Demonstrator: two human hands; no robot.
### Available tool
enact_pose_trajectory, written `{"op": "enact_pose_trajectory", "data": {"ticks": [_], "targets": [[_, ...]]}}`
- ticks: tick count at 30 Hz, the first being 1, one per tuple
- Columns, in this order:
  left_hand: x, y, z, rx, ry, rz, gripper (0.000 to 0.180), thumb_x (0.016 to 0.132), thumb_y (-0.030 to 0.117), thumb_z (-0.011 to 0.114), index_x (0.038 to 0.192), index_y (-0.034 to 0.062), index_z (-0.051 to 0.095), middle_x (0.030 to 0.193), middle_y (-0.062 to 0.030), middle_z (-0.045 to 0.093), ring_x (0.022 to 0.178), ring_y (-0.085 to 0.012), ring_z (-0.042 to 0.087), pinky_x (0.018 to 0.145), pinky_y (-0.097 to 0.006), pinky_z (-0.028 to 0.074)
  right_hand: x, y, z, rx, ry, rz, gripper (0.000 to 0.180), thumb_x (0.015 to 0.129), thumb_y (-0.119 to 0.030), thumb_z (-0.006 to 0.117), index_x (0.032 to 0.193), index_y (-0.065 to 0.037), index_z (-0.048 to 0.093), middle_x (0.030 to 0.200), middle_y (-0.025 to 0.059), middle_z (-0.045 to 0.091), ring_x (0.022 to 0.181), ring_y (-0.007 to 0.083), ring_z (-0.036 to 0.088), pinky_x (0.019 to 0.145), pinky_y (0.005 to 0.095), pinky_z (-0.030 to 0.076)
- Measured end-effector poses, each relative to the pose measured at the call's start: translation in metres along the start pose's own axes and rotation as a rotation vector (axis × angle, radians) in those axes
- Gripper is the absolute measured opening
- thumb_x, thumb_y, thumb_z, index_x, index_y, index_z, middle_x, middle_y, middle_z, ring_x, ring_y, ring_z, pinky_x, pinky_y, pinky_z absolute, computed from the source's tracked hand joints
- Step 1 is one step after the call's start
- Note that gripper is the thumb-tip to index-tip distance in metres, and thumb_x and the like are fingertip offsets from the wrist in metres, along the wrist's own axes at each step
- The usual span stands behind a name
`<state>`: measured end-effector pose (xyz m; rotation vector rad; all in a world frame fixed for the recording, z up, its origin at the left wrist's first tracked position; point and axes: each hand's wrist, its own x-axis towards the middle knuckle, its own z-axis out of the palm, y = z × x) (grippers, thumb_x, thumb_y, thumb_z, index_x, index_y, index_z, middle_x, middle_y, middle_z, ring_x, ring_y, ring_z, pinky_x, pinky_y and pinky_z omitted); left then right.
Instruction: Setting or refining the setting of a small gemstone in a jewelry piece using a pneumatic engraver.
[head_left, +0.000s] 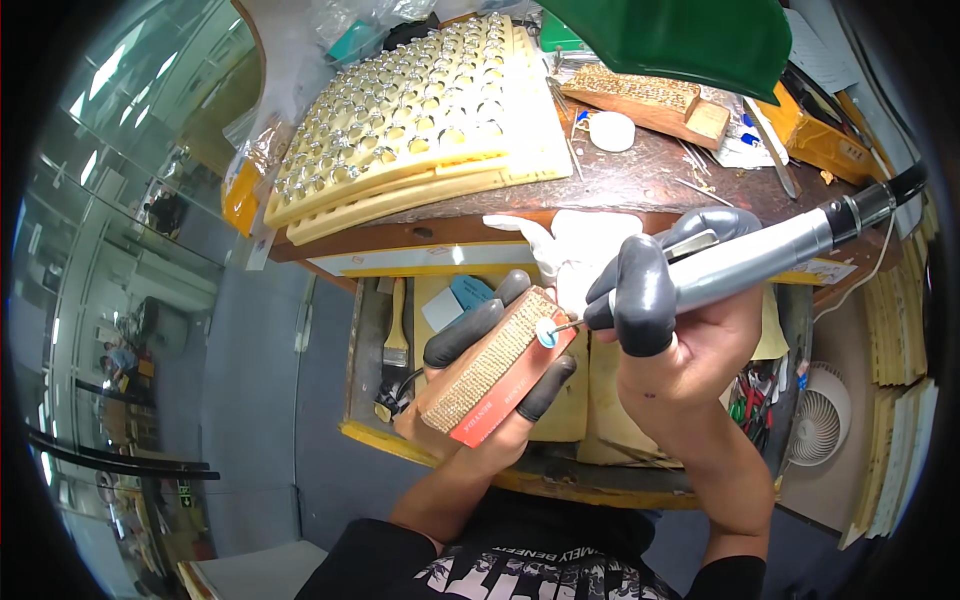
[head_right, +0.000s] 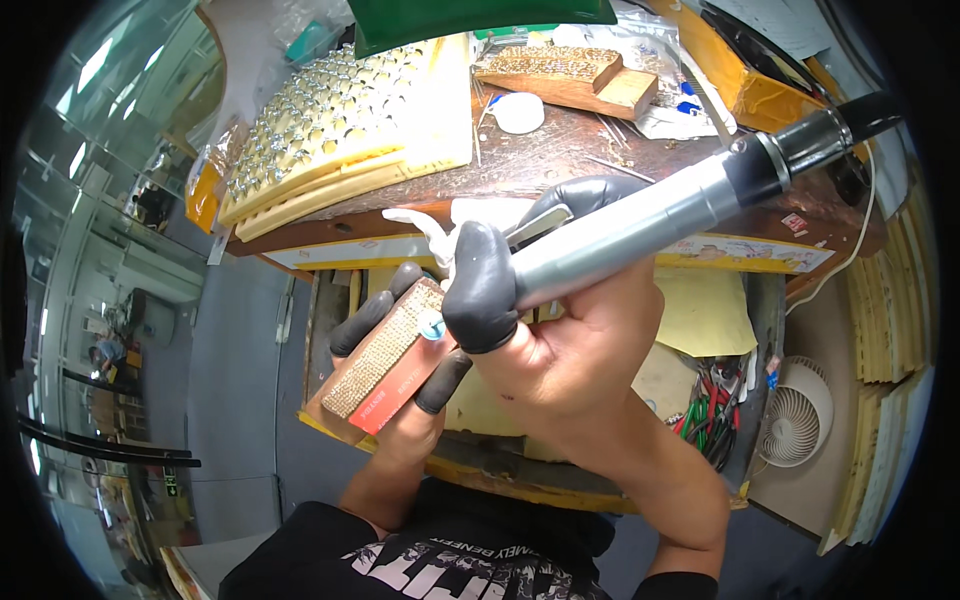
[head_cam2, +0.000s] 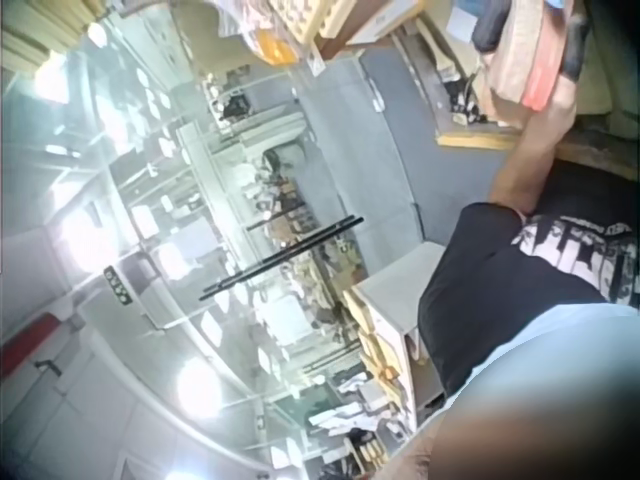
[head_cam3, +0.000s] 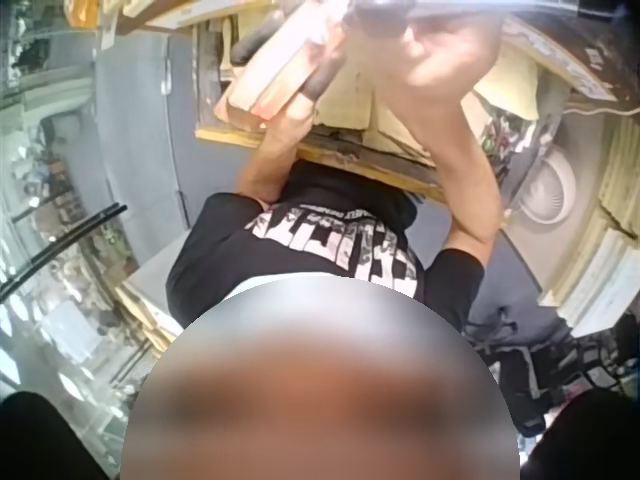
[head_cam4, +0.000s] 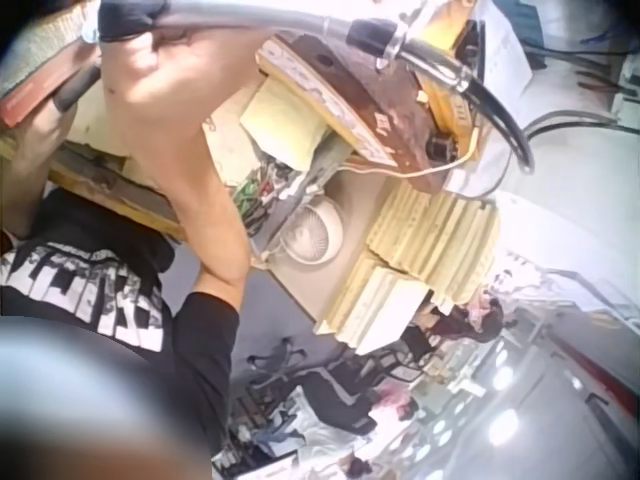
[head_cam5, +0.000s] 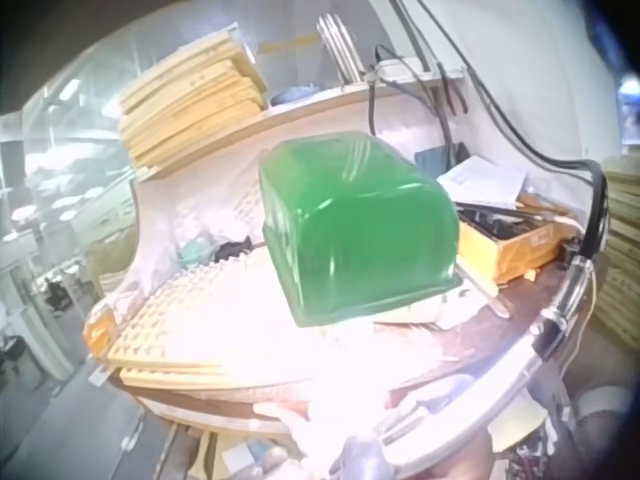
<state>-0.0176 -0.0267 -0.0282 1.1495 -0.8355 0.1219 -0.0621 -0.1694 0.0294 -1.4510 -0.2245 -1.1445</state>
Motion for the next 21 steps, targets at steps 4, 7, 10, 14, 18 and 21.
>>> {"op": "enact_pose_trajectory", "data": {"ticks": [4,7,10,14,18,21], "targets": [[0.001,0.0,-0.004,0.085,-0.043,0.042,0.066,0.079,-0.008,0.075,0.135,0.002,0.042,0.143,-0.0216,0.047,0.13,-0.0308,0.051,0.106,-0.042,0.047,0.0,-0.001,0.003,-0.041,0.02,-0.017,0.032,0.095,-0.017,0.063,0.11,0.002,0.043,0.081,0.0088,0.063,0.06,0.0087,0.06,0.052,0.0209,0.049],[0.002,0.002,-0.008,0.162,-0.076,0.055,0.067,0.079,-0.009,0.075,0.136,0.0027,0.042,0.143,-0.0214,0.046,0.131,-0.0315,0.051,0.106,-0.041,0.048,-0.002,-0.005,0.002,-0.13,0.069,0.085,0.031,0.095,-0.017,0.063,0.109,0.002,0.042,0.08,0.0088,0.063,0.061,0.009,0.061,0.052,0.0213,0.05],[0.002,0.003,-0.006,0.091,-0.065,0.033,0.067,0.079,-0.011,0.074,0.136,0.0035,0.043,0.144,-0.0214,0.045,0.131,-0.0319,0.05,0.106,-0.041,0.049,-0.002,-0.002,-0.005,-0.161,-0.003,0.085,0.03,0.096,-0.016,0.063,0.108,0.002,0.042,0.079,0.0089,0.063,0.061,0.0095,0.061,0.053,0.0221,0.05],[0.004,0.004,-0.009,0.161,-0.103,0.072,0.069,0.078,-0.012,0.073,0.138,0.004,0.041,0.144,-0.0216,0.045,0.132,-0.0323,0.049,0.106,-0.042,0.049,-0.001,0.002,-0.007,-0.237,-0.066,-0.009,0.027,0.096,-0.014,0.061,0.107,0.002,0.042,0.079,0.0096,0.063,0.061,0.0099,0.061,0.053,0.0227,0.05],[0.003,0.009,-0.009,0.176,-0.131,0.014,0.071,0.079,-0.012,0.073,0.139,0.0041,0.039,0.145,-0.0222,0.044,0.133,-0.0328,0.048,0.106,-0.042,0.049,-0.002,0.002,-0.006,-0.23,-0.017,-0.005,0.024,0.097,-0.012,0.06,0.107,0.002,0.042,0.079,0.0097,0.062,0.061,0.0102,0.061,0.052,0.0227,0.051],[0.001,0.004,-0.011,0.101,-0.124,0.005,0.071,0.08,-0.012,0.072,0.14,0.0038,0.038,0.145,-0.0224,0.044,0.133,-0.0329,0.048,0.107,-0.042,0.048,-0.002,0.003,-0.003,-0.195,-0.013,-0.01,0.024,0.096,-0.011,0.06,0.107,0.002,0.042,0.079,0.0097,0.062,0.061,0.0104,0.062,0.052,0.0225,0.051]]}}
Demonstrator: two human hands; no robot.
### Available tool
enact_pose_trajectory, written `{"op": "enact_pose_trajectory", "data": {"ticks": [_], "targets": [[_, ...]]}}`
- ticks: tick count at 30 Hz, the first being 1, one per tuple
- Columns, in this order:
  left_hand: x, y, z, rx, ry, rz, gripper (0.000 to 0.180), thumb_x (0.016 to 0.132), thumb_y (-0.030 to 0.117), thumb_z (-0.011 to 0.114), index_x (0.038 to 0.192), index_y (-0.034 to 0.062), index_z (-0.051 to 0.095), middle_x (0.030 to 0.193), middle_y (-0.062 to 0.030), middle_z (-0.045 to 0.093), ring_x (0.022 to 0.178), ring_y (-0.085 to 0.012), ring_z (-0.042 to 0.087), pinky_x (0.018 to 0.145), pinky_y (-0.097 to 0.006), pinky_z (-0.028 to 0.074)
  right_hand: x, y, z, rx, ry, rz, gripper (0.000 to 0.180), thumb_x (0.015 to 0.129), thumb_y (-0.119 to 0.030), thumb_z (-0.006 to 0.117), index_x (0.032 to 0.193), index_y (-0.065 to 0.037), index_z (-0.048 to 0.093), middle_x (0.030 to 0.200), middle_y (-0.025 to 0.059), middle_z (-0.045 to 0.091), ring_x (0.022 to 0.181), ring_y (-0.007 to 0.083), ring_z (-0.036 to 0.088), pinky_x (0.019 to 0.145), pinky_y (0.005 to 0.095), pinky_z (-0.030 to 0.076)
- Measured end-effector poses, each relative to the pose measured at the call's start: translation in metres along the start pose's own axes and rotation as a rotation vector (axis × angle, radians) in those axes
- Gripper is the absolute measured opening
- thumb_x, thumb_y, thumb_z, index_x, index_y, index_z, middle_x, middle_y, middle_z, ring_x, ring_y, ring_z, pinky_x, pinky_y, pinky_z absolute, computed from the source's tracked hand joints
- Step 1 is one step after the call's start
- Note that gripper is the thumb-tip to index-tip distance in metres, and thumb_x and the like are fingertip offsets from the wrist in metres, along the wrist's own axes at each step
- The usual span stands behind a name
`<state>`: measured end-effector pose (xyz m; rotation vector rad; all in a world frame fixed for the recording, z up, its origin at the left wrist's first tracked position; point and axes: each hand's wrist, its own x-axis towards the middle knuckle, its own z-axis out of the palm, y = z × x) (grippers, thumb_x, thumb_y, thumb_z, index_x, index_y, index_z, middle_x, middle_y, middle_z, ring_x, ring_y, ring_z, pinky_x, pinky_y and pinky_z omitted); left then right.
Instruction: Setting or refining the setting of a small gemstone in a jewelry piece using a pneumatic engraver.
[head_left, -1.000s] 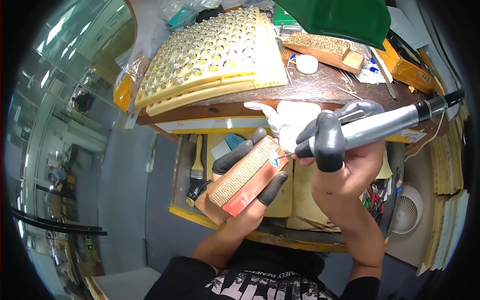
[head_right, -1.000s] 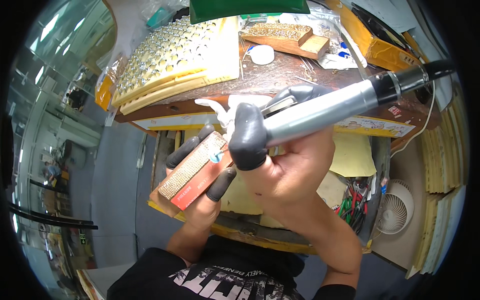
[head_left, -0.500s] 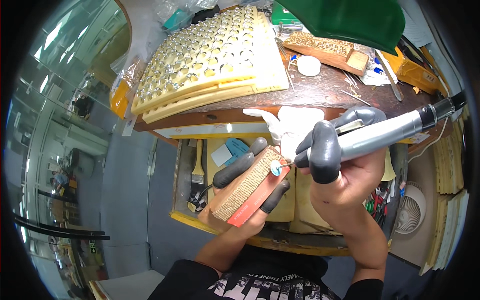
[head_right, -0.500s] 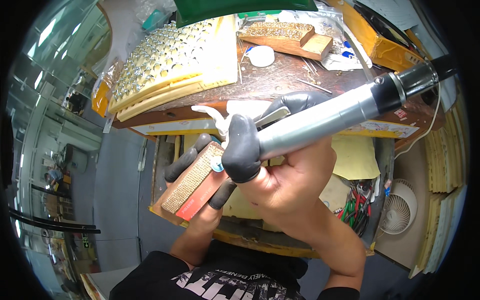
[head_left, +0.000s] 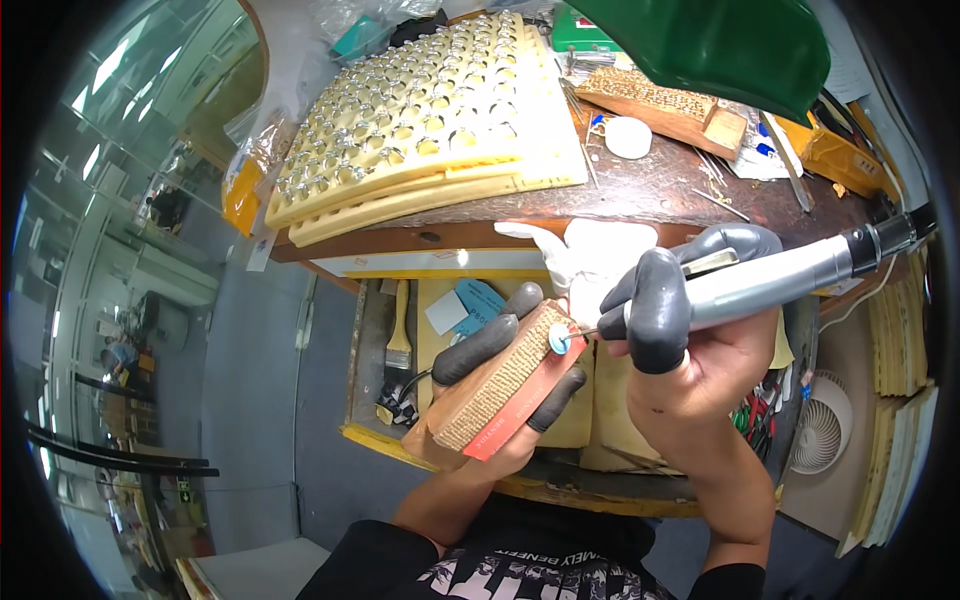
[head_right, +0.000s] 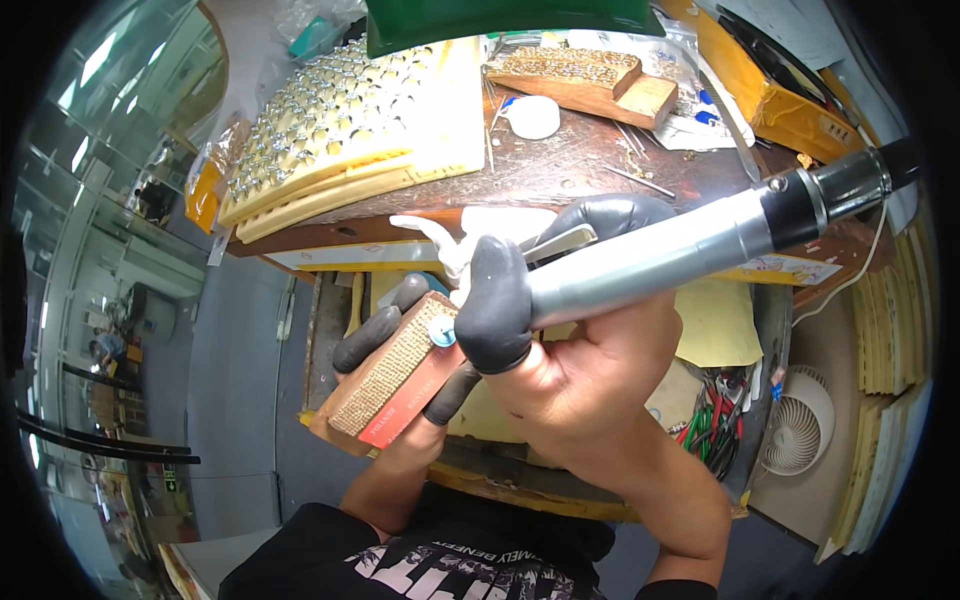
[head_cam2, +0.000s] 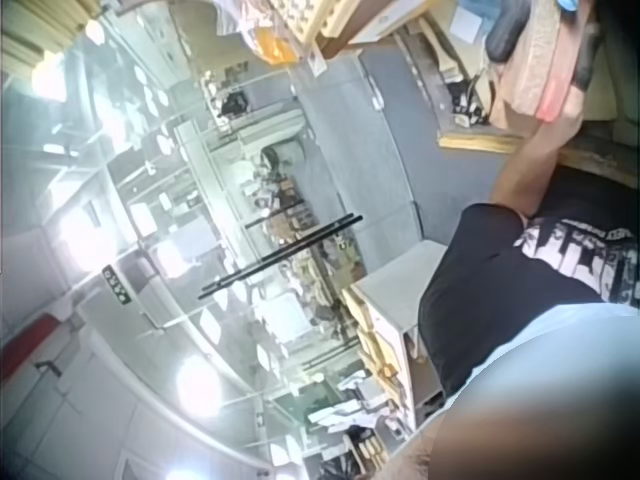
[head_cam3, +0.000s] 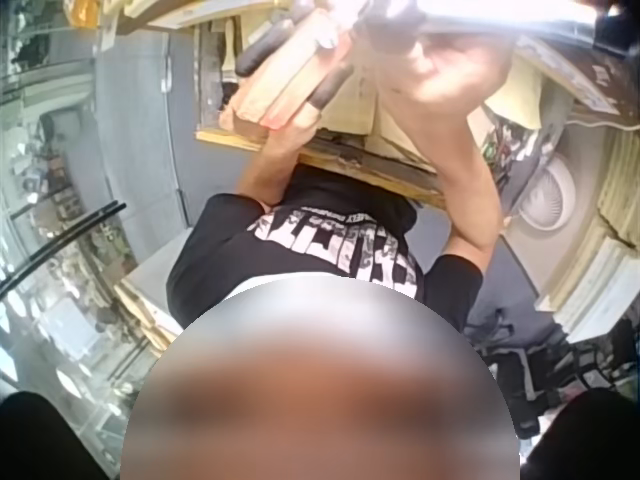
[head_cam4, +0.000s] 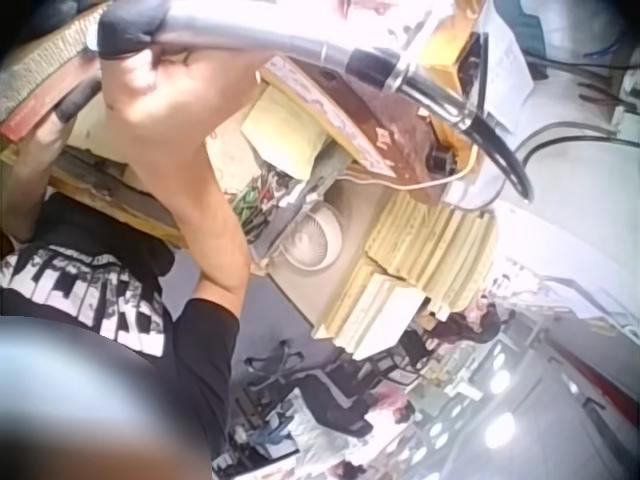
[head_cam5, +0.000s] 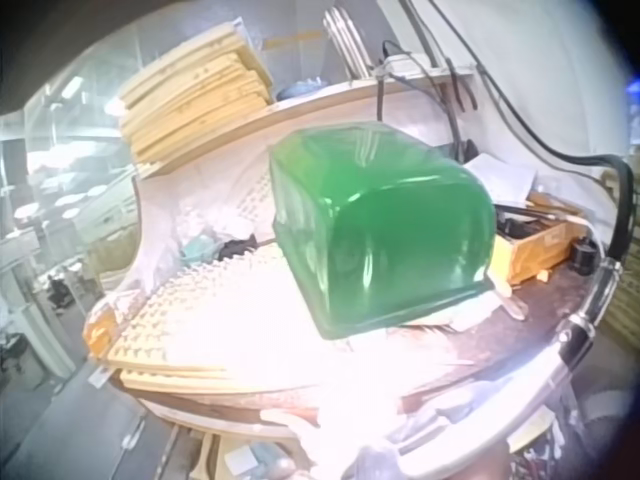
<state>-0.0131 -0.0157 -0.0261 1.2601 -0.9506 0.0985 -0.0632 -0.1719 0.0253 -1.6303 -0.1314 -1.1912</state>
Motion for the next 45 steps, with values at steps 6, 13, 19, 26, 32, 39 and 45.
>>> {"op": "enact_pose_trajectory", "data": {"ticks": [6,13,19,26,32,39,45], "targets": [[0.001,-0.003,0.001,0.007,0.012,0.042,0.069,0.08,-0.01,0.073,0.139,0.0026,0.039,0.145,-0.0228,0.044,0.133,-0.0326,0.049,0.107,-0.041,0.047,0.0,0.002,0.002,0.023,0.022,-0.011,0.025,0.096,-0.01,0.061,0.107,0.001,0.042,0.079,0.0094,0.062,0.06,0.0104,0.061,0.052,0.0225,0.05],[0.001,-0.003,0.006,-0.03,0.068,0.043,0.069,0.079,-0.01,0.074,0.138,0.0026,0.04,0.143,-0.0233,0.046,0.131,-0.0334,0.05,0.107,-0.042,0.047,0.004,0.0,0.0,-0.021,0.005,-0.049,0.022,0.096,-0.009,0.06,0.106,0.001,0.042,0.074,0.0081,0.062,0.057,0.0098,0.06,0.051,0.0232,0.05],[0.005,0.006,0.0,-0.06,0.032,-0.054,0.067,0.079,-0.011,0.074,0.136,0.0008,0.039,0.143,-0.0225,0.047,0.129,-0.0306,0.051,0.107,-0.042,0.046,0.012,-0.011,0.006,0.195,0.146,0.118,0.016,0.1,-0.013,0.053,0.099,0.001,0.045,0.066,0.0107,0.06,0.052,0.0145,0.06,0.048,0.0256,0.05],[0.003,0.01,-0.005,-0.017,0.104,-0.187,0.063,0.075,-0.001,0.079,0.131,-0.0038,0.051,0.129,-0.0175,0.058,0.118,-0.0249,0.058,0.101,-0.038,0.046,0.02,-0.041,-0.026,0.029,0.186,0.127,0.029,0.101,-0.025,0.051,0.105,0.004,0.048,0.076,0.0176,0.064,0.052,0.0217,0.062,0.046,0.0285,0.05],[0.003,0.017,-0.004,-0.165,0.23,-0.204,0.057,0.08,-0.004,0.069,0.132,-0.0102,0.048,0.129,-0.0224,0.057,0.111,-0.0354,0.063,0.095,-0.045,0.055,-0.029,-0.097,-0.091,-0.231,0.229,0.516,0.039,0.097,-0.031,0.059,0.114,0.003,0.048,0.077,0.0153,0.067,0.043,0.0146,0.057,0.036,0.0221,0.042],[-0.007,0.025,-0.012,-0.343,0.212,-0.407,0.065,0.08,-0.004,0.069,0.139,-0.0049,0.043,0.137,-0.026,0.052,0.117,-0.0412,0.06,0.094,-0.047,0.054,-0.121,-0.13,-0.239,-0.918,0.157,0.927,0.017,0.093,-0.006,0.057,0.109,0.0,0.053,0.077,0.0054,0.061,0.057,0.0091,0.058,0.05,0.0217,0.045],[-0.026,0.02,-0.007,-0.413,0.167,-0.534,0.066,0.08,-0.001,0.067,0.142,0.0021,0.043,0.143,-0.0221,0.049,0.123,-0.0421,0.056,0.1,-0.047,0.05,-0.183,-0.077,-0.324,-1.421,-0.222,0.907,0.03,0.072,0.004,0.05,0.101,0.003,0.057,0.08,0.0242,0.061,0.07,0.0386,0.063,0.066,0.043,0.049]]}}
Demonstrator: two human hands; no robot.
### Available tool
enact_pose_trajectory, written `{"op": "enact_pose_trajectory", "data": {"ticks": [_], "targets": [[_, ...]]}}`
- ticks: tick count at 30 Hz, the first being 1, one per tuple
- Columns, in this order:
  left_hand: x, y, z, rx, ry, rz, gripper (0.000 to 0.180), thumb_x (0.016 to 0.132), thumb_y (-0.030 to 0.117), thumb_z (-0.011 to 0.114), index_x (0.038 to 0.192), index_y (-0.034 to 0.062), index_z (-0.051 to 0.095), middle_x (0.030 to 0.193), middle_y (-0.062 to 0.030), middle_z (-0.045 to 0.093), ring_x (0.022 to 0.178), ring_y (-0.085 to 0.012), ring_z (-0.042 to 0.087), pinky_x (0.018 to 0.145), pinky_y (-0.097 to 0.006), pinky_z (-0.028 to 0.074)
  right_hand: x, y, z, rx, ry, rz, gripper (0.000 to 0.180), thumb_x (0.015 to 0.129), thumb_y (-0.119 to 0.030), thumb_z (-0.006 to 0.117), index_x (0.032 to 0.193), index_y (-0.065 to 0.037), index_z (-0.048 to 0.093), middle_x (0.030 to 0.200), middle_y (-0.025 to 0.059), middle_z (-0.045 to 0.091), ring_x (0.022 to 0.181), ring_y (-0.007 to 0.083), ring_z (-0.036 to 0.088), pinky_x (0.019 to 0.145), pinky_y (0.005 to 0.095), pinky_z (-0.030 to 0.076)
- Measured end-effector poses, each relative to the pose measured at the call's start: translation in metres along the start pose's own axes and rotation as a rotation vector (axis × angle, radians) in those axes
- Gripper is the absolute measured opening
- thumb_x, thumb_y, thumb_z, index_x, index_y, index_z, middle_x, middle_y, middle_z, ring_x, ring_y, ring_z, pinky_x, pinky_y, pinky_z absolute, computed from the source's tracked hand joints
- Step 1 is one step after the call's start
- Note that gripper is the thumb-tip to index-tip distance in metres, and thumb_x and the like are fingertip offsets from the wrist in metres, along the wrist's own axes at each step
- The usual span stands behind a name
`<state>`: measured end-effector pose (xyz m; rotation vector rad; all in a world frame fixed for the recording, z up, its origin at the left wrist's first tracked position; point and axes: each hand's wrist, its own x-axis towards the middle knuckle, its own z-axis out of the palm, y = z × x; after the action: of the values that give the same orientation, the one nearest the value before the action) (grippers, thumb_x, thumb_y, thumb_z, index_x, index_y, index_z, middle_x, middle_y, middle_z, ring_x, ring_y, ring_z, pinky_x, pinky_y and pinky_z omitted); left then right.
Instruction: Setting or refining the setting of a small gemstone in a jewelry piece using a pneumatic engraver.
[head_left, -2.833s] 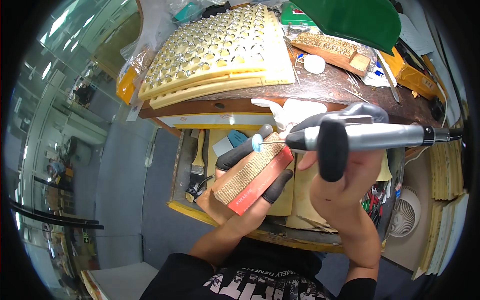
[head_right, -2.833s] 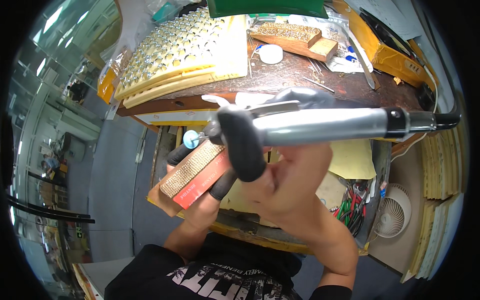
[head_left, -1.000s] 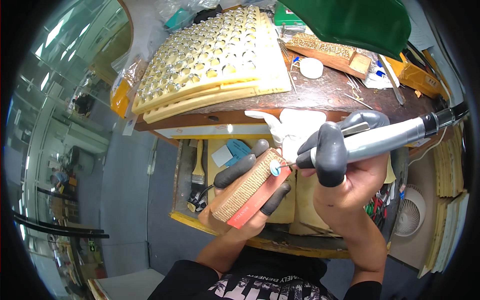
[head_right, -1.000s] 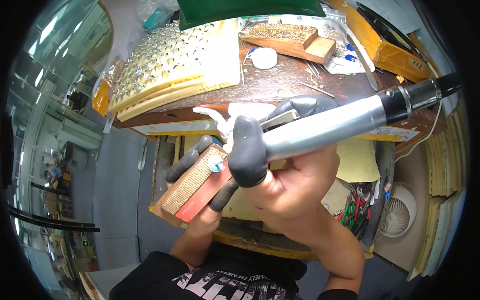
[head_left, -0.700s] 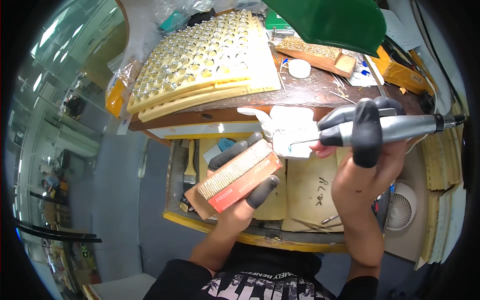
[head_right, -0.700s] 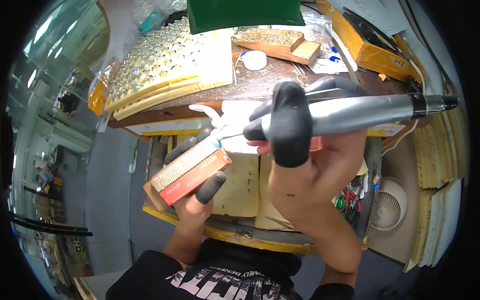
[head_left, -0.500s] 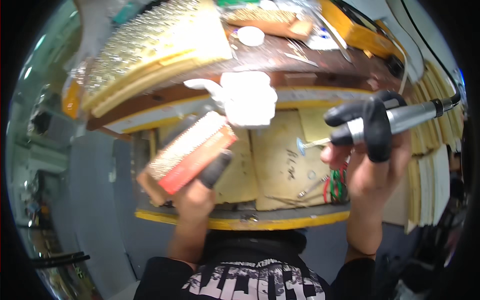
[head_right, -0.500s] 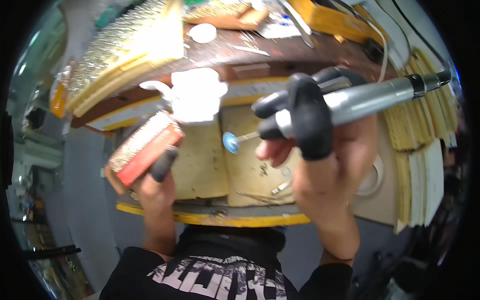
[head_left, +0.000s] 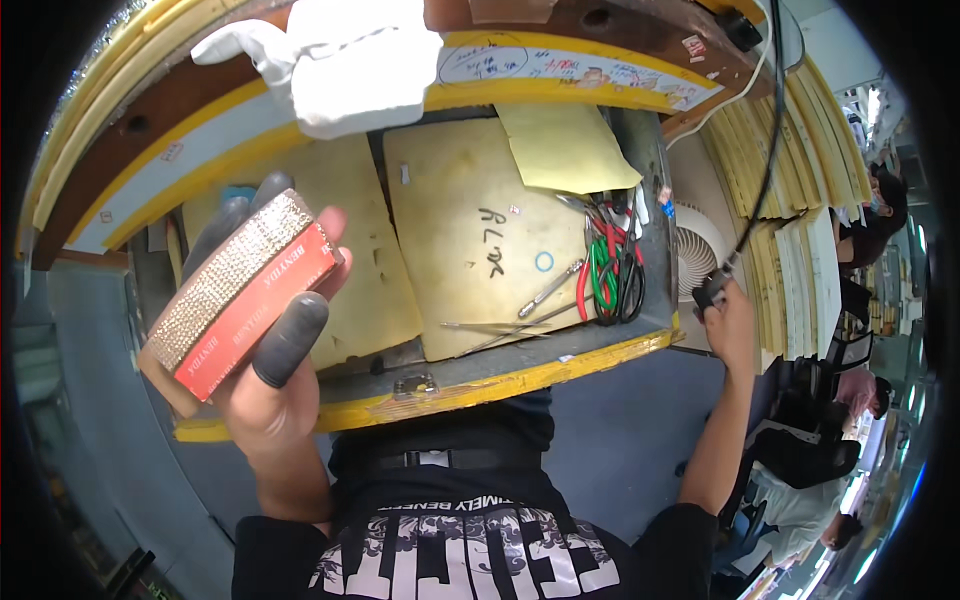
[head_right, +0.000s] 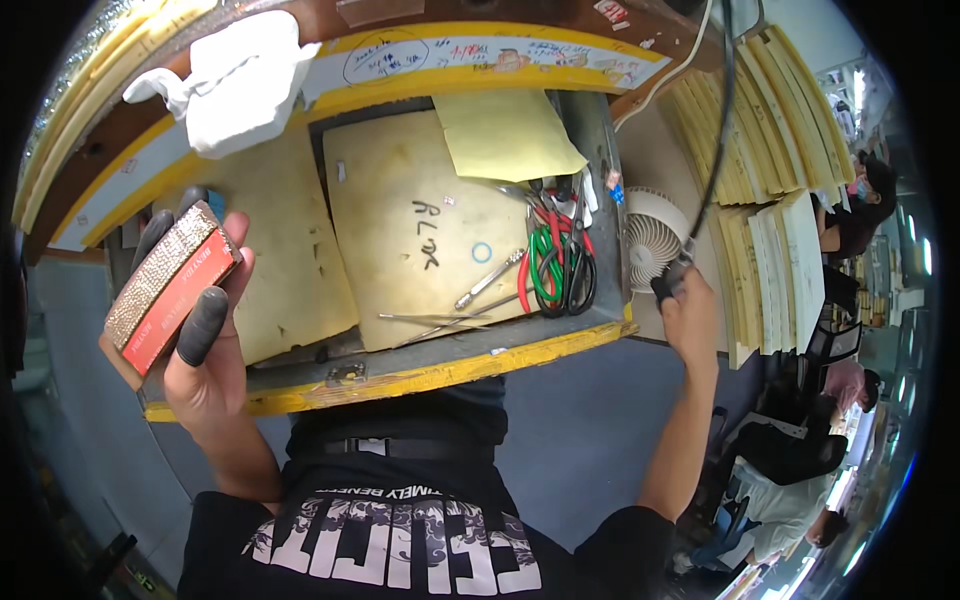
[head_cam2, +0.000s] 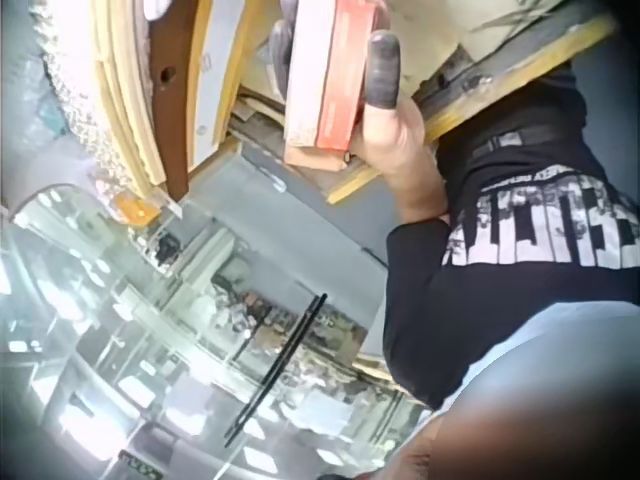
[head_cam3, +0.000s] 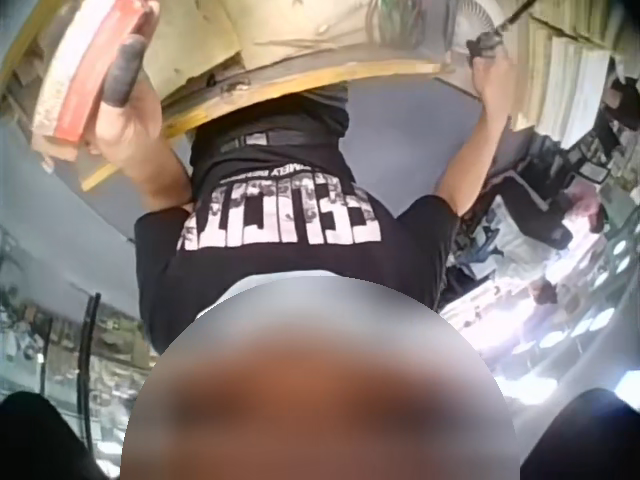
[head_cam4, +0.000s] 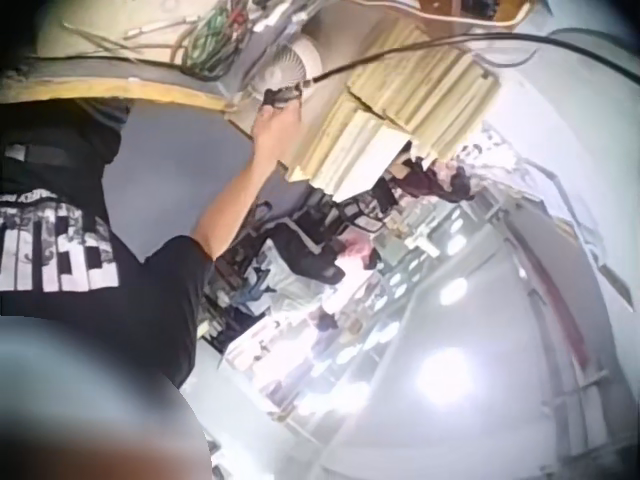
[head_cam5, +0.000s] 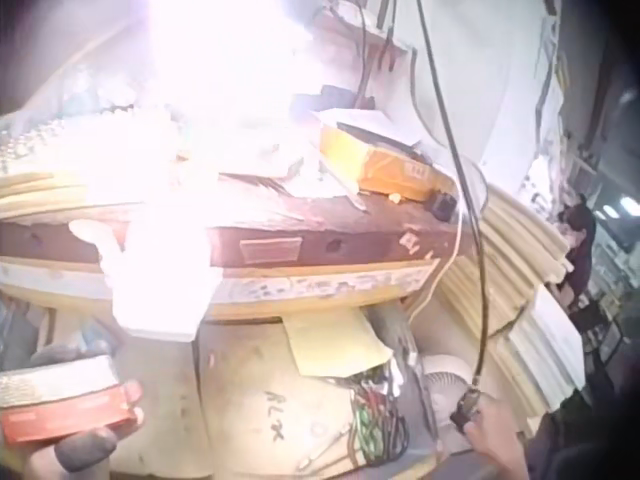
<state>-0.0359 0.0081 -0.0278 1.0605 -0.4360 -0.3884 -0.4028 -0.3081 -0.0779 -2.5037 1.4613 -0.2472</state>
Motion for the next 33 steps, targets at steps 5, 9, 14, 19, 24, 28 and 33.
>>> {"op": "enact_pose_trajectory", "data": {"ticks": [5,9,14,19,24,28,33], "targets": [[-0.004,-0.003,-0.006,-0.052,-0.057,-0.05,0.068,0.08,-0.004,0.065,0.144,0.0024,0.041,0.143,-0.022,0.049,0.123,-0.0434,0.056,0.101,-0.048,0.049,0.048,0.008,0.035,0.217,-0.203,0.001,0.029,0.073,0.006,0.05,0.101,0.004,0.056,0.078,0.0229,0.058,0.069,0.0358,0.059,0.066,0.0415,0.048],[-0.005,-0.001,-0.006,-0.09,-0.064,-0.056,0.068,0.08,-0.005,0.064,0.144,0.0024,0.041,0.142,-0.0219,0.049,0.123,-0.0441,0.055,0.101,-0.049,0.049,0.079,0.023,0.044,0.164,-0.266,-0.113,0.036,0.073,0.012,0.048,0.109,0.006,0.054,0.092,0.0175,0.06,0.08,0.0228,0.065,0.073,0.0358,0.051],[-0.006,-0.001,-0.011,-0.081,-0.01,-0.062,0.067,0.08,-0.007,0.065,0.142,0.0014,0.042,0.141,-0.0204,0.05,0.121,-0.0433,0.057,0.101,-0.049,0.049,0.049,-0.09,-0.003,0.185,0.212,0.008,0.026,0.081,0.002,0.051,0.105,0.003,0.062,0.082,0.0067,0.064,0.073,0.0144,0.061,0.062,0.0292,0.048],[-0.006,-0.004,-0.019,-0.074,-0.026,-0.104,0.067,0.081,-0.007,0.066,0.143,0.0025,0.042,0.138,-0.0192,0.053,0.119,-0.0403,0.059,0.099,-0.048,0.051,-0.004,-0.206,0.041,0.111,-0.249,-0.806,0.022,0.06,-0.003,0.066,0.079,-0.001,0.054,0.078,0.0148,0.053,0.078,0.0338,0.055,0.068,0.0438,0.048],[-0.006,-0.004,-0.018,-0.25,-0.048,-0.17,0.067,0.079,-0.01,0.066,0.141,0.0039,0.043,0.14,-0.0193,0.051,0.122,-0.0411,0.057,0.101,-0.048,0.05,0.0,-0.236,0.061,-0.053,-0.517,-0.873,0.02,0.065,-0.003,0.069,0.082,0.002,0.059,0.087,0.0157,0.058,0.094,0.0345,0.055,0.08,0.0438,0.05],[-0.006,-0.006,-0.02,-0.323,-0.062,-0.196,0.067,0.078,-0.013,0.066,0.139,0.0049,0.045,0.141,-0.0186,0.051,0.124,-0.0414,0.055,0.101,-0.047,0.05,0.005,-0.23,0.065,0.097,-0.455,-0.937,0.019,0.068,-0.001,0.067,0.082,0.002,0.055,0.085,0.0169,0.055,0.088,0.0358,0.055,0.076,0.0418,0.049],[-0.006,-0.013,-0.016,-0.356,-0.083,-0.19,0.064,0.078,-0.013,0.066,0.137,0.0024,0.045,0.137,-0.0186,0.054,0.121,-0.0393,0.058,0.101,-0.047,0.05,-0.011,-0.243,0.051,1.2,-0.617,-0.223,0.011,0.101,-0.01,0.052,0.102,0.0,0.049,0.089,0.0148,0.064,0.077,0.0187,0.068,0.069,0.031,0.055]]}}
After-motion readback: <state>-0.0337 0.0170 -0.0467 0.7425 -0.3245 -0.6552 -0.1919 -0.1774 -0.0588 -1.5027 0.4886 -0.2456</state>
